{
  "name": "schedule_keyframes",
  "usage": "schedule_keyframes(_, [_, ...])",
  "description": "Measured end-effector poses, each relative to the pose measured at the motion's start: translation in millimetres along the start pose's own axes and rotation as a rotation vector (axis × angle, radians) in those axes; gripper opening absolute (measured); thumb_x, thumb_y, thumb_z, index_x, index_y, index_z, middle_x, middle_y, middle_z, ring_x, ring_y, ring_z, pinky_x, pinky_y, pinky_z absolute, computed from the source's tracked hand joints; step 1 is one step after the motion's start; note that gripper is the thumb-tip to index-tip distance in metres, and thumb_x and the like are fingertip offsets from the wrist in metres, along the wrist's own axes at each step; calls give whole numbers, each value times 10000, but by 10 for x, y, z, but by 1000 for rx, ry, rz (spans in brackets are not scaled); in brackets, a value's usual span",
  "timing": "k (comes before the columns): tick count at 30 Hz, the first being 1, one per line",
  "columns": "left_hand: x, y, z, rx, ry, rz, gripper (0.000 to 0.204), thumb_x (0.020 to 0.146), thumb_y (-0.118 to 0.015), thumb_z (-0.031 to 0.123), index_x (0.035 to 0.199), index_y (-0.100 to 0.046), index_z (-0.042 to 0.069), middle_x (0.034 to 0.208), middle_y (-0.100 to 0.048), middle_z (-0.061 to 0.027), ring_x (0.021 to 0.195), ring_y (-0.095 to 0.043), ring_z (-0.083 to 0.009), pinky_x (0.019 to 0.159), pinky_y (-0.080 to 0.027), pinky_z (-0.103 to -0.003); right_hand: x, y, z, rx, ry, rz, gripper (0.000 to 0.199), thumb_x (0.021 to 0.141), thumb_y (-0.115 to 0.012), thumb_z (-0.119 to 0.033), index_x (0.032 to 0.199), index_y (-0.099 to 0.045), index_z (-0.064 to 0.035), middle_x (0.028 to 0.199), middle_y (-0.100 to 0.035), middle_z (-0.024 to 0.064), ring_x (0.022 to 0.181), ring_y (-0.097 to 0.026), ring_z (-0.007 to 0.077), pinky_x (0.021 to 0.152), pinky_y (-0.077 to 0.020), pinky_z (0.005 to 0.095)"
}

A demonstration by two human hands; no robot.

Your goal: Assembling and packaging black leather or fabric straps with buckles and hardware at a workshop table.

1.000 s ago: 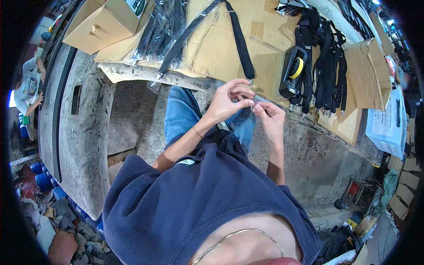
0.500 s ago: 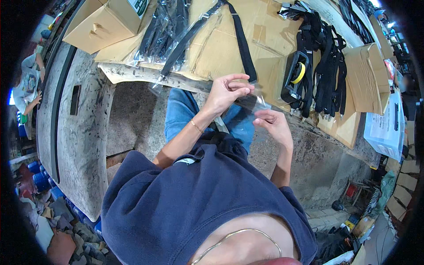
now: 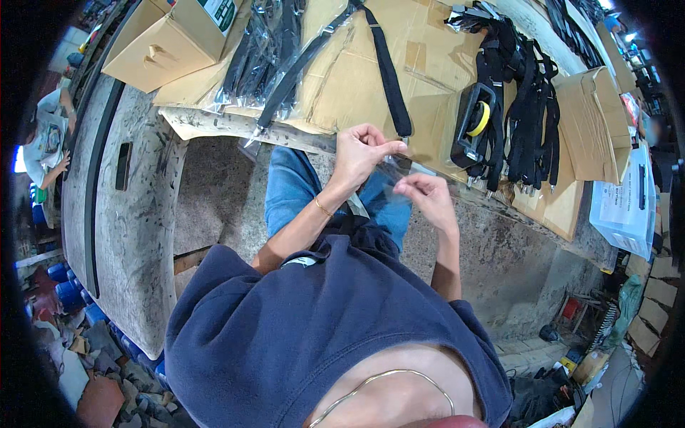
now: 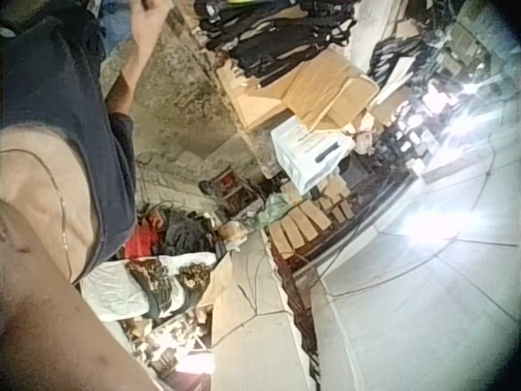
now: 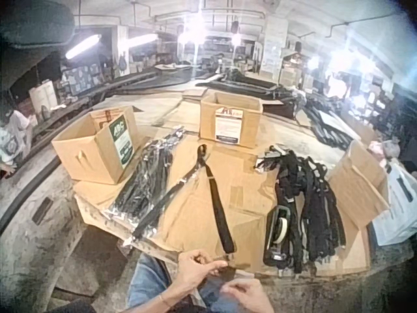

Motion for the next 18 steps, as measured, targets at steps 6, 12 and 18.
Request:
schedule_keyframes(6, [16, -35, 28, -381, -105, -19, 318, 801, -723, 114, 1040, -575, -35, 923, -653, -99, 833, -638, -150, 723, -513, -260, -30, -15, 105, 178, -67, -6, 119, 869, -613, -41, 946, -633, 47, 814, -666, 95, 733, -639, 143, 685, -527, 261])
schedule_keyframes(12, [-76, -149, -239, -319, -1, -203, 337, 863, -657, 140, 1122, -565, -56, 1031, -642, -140, 913, -635, -185, 765, -517, -293, 19, -5, 97, 273, -80, 94, 129, 881, -600, -43, 967, -624, 51, 833, -673, 106, 753, -644, 147, 707, -526, 259])
schedule_keyframes(18, [-41, -17, -338, -286, 131, 23, 127, 812, -686, 39, 906, -667, -43, 788, -680, -92, 703, -638, -124, 662, -507, -229, 325, 261, 98, 54, -62, 194, 213, 861, -636, -95, 1011, -628, 55, 915, -681, 124, 849, -648, 165, 763, -513, 282])
Point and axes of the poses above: each hand's wrist, its own x-axis towards the middle knuckle, its own y-axis out of the back of the hand, z = x × y, the point moved 4 cm from there along x, towards the middle knuckle
